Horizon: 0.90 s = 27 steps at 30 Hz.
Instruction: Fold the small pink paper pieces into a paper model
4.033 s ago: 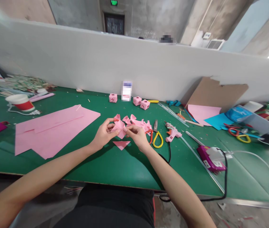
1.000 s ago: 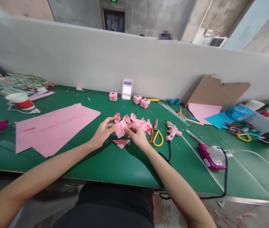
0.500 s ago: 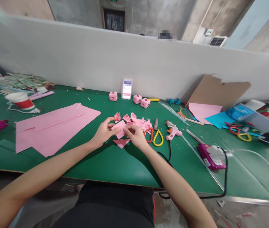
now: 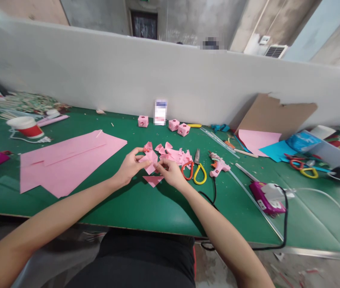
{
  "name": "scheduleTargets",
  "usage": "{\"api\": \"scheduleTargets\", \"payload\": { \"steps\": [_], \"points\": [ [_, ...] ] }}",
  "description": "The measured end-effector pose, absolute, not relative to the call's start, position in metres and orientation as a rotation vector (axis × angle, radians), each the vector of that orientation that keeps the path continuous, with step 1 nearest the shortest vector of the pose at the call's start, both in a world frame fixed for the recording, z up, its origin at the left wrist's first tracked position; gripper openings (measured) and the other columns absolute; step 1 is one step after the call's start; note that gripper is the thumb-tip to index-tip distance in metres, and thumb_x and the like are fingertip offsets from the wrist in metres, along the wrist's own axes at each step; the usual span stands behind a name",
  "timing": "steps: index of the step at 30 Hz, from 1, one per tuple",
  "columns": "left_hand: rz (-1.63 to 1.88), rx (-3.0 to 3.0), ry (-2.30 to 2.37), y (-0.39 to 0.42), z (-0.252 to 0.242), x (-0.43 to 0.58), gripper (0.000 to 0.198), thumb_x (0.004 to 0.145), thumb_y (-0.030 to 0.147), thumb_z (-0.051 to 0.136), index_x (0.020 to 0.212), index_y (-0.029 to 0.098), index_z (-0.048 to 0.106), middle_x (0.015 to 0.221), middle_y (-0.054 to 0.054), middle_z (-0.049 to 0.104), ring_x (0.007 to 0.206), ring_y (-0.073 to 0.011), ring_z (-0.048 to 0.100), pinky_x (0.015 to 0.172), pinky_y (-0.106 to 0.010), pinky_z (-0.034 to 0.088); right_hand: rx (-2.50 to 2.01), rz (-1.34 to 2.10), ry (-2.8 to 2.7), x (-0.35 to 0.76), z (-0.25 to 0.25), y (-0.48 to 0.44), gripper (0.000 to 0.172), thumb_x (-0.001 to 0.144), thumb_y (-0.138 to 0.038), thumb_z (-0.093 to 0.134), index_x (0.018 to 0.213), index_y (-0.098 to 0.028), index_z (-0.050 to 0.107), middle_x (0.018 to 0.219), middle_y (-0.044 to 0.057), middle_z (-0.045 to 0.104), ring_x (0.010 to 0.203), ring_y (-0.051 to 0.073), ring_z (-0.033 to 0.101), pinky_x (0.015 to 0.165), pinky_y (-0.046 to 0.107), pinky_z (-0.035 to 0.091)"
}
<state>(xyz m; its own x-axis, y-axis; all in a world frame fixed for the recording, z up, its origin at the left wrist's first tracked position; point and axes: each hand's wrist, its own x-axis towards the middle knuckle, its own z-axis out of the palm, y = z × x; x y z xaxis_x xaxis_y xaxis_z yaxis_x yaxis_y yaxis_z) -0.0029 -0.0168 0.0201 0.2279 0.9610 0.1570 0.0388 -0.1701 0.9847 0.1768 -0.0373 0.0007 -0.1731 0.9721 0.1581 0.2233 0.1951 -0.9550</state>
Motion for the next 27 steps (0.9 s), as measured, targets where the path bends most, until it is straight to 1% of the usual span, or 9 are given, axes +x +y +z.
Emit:
{"api": "scheduleTargets", "payload": {
  "steps": [3,8,13,16,20,25,27],
  "points": [
    [1.128,1.453,0.999,-0.0172,0.0216,-0.0025,0.047,0.071,0.030,0.074,0.111,0.016,0.054,0.071,0.001,0.065,0.059,-0.0115,0.059,0.056,-0.021,0.043,-1.170,1.053,-1.564,0.1760,0.0012,-0.0373,0.042,0.080,-0.060,0.064,0.073,-0.019,0.059,0.067,0.002,0.065,0.060,0.014,0.060,0.058,0.028,0.050],
    [1.147,1.390,1.020,-0.0161,0.0239,-0.0026,0.050,0.069,0.030,0.076,0.112,0.015,0.055,0.080,-0.003,0.069,0.063,-0.0131,0.062,0.059,-0.022,0.046,-1.152,1.102,-1.566,0.1769,0.0024,-0.0389,0.040,0.082,-0.058,0.062,0.078,-0.018,0.062,0.072,0.003,0.067,0.064,0.015,0.062,0.060,0.028,0.050],
    [1.153,1.366,1.009,-0.0138,0.0220,-0.0026,0.051,0.069,0.029,0.075,0.113,0.015,0.054,0.085,-0.004,0.071,0.066,-0.0141,0.064,0.062,-0.024,0.048,-1.150,1.022,-1.592,0.1772,-0.0003,-0.0392,0.038,0.082,-0.056,0.063,0.079,-0.018,0.062,0.074,0.003,0.067,0.068,0.017,0.065,0.062,0.029,0.051],
    [1.139,1.356,0.953,-0.0129,0.0195,-0.0018,0.052,0.070,0.030,0.076,0.114,0.015,0.053,0.086,-0.005,0.071,0.073,-0.0162,0.067,0.066,-0.026,0.051,-1.158,0.976,-1.565,0.1761,-0.0026,-0.0380,0.038,0.083,-0.056,0.062,0.078,-0.018,0.062,0.075,0.004,0.067,0.069,0.017,0.065,0.063,0.029,0.052],
    [1.153,1.355,0.884,-0.0130,0.0168,-0.0007,0.055,0.069,0.031,0.078,0.114,0.015,0.052,0.095,-0.007,0.071,0.084,-0.0190,0.069,0.074,-0.028,0.053,-1.169,0.982,-1.580,0.1738,-0.0021,-0.0392,0.035,0.083,-0.053,0.063,0.080,-0.018,0.065,0.076,0.005,0.070,0.068,0.017,0.066,0.063,0.029,0.052],
    [1.132,1.335,0.890,-0.0134,0.0166,-0.0011,0.054,0.071,0.031,0.077,0.115,0.016,0.051,0.091,-0.007,0.072,0.081,-0.0186,0.069,0.072,-0.028,0.053,-1.172,0.908,-1.719,0.1700,0.0015,-0.0454,0.030,0.085,-0.047,0.062,0.080,-0.018,0.068,0.077,0.004,0.070,0.065,0.015,0.062,0.063,0.029,0.050],
    [1.134,1.341,0.887,-0.0134,0.0176,-0.0017,0.052,0.072,0.031,0.076,0.115,0.016,0.051,0.091,-0.006,0.072,0.079,-0.0180,0.069,0.071,-0.028,0.053,-1.165,0.909,-1.711,0.1698,0.0012,-0.0454,0.029,0.085,-0.046,0.062,0.081,-0.018,0.068,0.078,0.004,0.070,0.067,0.016,0.063,0.064,0.029,0.050]
  ]
}}
